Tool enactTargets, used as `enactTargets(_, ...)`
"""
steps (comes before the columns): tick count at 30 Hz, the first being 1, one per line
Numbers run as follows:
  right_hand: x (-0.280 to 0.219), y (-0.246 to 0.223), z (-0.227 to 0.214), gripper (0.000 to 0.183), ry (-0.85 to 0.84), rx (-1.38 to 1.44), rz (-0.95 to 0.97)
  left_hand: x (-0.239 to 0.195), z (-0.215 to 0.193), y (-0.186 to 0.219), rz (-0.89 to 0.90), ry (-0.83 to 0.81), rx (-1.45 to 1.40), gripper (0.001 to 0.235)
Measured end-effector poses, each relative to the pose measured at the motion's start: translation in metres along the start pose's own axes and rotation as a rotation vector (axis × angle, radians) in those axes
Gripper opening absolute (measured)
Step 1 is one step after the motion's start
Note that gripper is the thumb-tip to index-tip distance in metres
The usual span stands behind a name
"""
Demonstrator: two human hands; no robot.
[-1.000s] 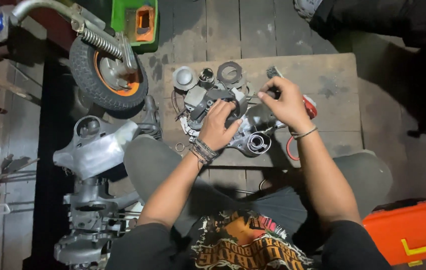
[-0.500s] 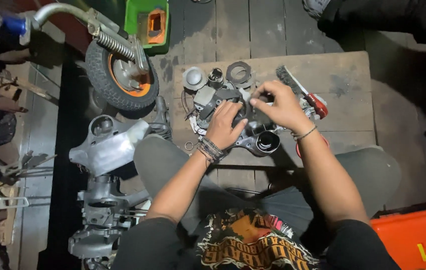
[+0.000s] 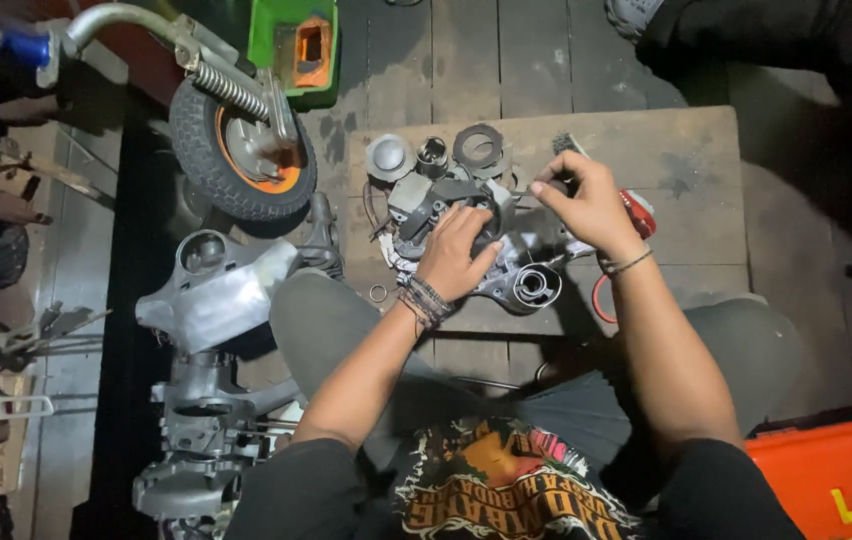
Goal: Cleaning and inspecting various metal engine components on a wooden workbench using a brush.
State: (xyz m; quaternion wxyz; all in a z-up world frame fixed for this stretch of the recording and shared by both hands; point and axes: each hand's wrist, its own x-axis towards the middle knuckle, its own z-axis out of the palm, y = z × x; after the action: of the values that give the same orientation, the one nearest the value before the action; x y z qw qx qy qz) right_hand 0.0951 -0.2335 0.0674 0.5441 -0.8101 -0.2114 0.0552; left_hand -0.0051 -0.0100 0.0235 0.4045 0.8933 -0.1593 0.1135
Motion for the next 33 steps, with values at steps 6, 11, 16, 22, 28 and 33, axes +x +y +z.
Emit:
enactTargets(6,0.003,-0.019,0.017,0.014,-0.049,0.053,-0.077,0.002,0.010,-0.010,0.004,0.026,-0.005,0.036)
enactTargets(11,0.002,-0.005,0.005,0.015,0.010,-0.142,-0.102,0.000,-0.001,-0.003,-0.004,0.023,-0.004,0.034)
enactTargets(16,0.000,-0.013,0.015,0.018,-0.031,-0.069,-0.128,0.003,-0.002,0.004,-0.015,0.010,0.039,0.036)
enactTargets(22,-0.001,-0.013,0.003,0.014,0.014,-0.093,-0.064,0.001,0.000,0.002,0.003,0.005,0.030,0.037)
enactTargets(28,0.002,-0.014,0.009,0.013,-0.023,-0.095,-0.150,0.002,0.000,0.002,-0.018,0.056,0.028,0.036)
enactTargets(33,0.001,-0.019,0.002,0.011,0.008,-0.115,-0.161,0.002,-0.005,0.001,-0.035,0.046,0.056,0.035)
